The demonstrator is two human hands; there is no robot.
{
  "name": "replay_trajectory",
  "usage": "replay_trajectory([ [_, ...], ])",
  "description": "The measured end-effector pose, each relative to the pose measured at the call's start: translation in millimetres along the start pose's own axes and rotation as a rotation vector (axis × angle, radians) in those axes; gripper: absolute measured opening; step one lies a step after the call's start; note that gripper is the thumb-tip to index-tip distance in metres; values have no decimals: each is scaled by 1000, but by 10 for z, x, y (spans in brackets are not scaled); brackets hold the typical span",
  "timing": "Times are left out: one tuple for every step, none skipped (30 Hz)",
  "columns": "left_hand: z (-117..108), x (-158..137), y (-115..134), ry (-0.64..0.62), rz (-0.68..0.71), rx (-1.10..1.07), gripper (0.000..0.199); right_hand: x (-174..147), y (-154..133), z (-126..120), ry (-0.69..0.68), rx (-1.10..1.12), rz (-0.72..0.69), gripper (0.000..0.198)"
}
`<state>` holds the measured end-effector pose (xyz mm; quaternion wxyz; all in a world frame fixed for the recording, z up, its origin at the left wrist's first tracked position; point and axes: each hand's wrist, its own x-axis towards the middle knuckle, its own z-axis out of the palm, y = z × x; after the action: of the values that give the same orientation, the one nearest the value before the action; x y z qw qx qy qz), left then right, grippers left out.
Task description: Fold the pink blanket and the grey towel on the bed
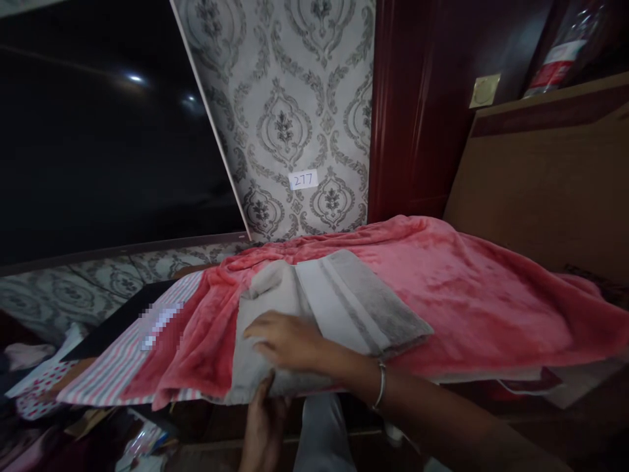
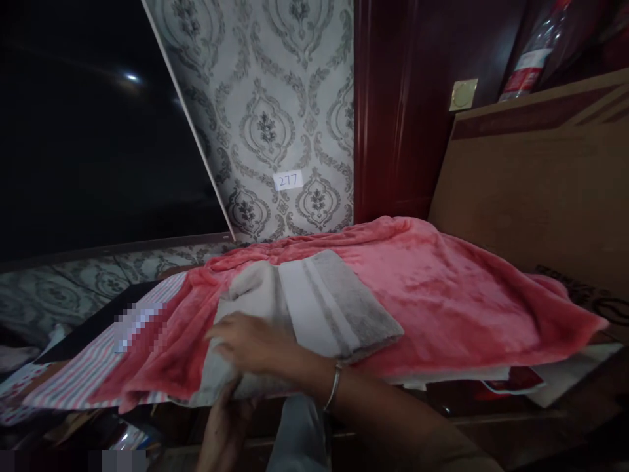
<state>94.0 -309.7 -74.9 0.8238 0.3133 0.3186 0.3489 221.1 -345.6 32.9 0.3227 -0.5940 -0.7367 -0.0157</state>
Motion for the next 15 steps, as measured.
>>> replay_trajectory([
  [-73, -20, 37, 34, -11, -12, 49, -58, 172, -95, 3, -10, 135, 29],
  [-138, -38, 70, 62, -40, -4, 55, -126, 350, -188, -28, -42, 307, 32],
  [-191, -52, 98, 82, -88, 16, 58, -202, 518, -264, -49, -77, 414, 34],
  [-229, -65, 123, 94, -148, 33, 58, -282, 661, -312, -70, -103, 486, 38],
  [-251, -76, 145, 98, -195, 46, 57, -362, 768, -327, -98, -125, 549, 45],
  [-256, -87, 166, 102, -215, 50, 55, -437, 831, -306, -130, -137, 594, 57],
  [-247, -97, 186, 116, -195, 40, 52, -504, 849, -253, -165, -153, 636, 69],
  [-230, -105, 206, 138, -144, 19, 49, -558, 828, -178, -204, -184, 676, 80],
  [-210, -112, 227, 169, -79, -6, 46, -599, 775, -91, -243, -231, 711, 86],
  [-196, -114, 249, 201, -15, -25, 43, -626, 706, -7, -277, -291, 736, 84],
  [-194, -111, 271, 225, 37, -31, 40, -642, 635, 64, -307, -354, 750, 77],
  [-208, -103, 293, 234, 73, -20, 38, -648, 576, 114, -328, -408, 748, 69],
  [-240, -89, 315, 232, 93, 13, 37, -648, 541, 137, -337, -445, 734, 64],
  [-290, -70, 339, 231, 109, 65, 39, -644, 538, 129, -330, -458, 715, 62],
  [-352, -46, 365, 237, 134, 132, 43, -640, 571, 91, -310, -451, 698, 61],
])
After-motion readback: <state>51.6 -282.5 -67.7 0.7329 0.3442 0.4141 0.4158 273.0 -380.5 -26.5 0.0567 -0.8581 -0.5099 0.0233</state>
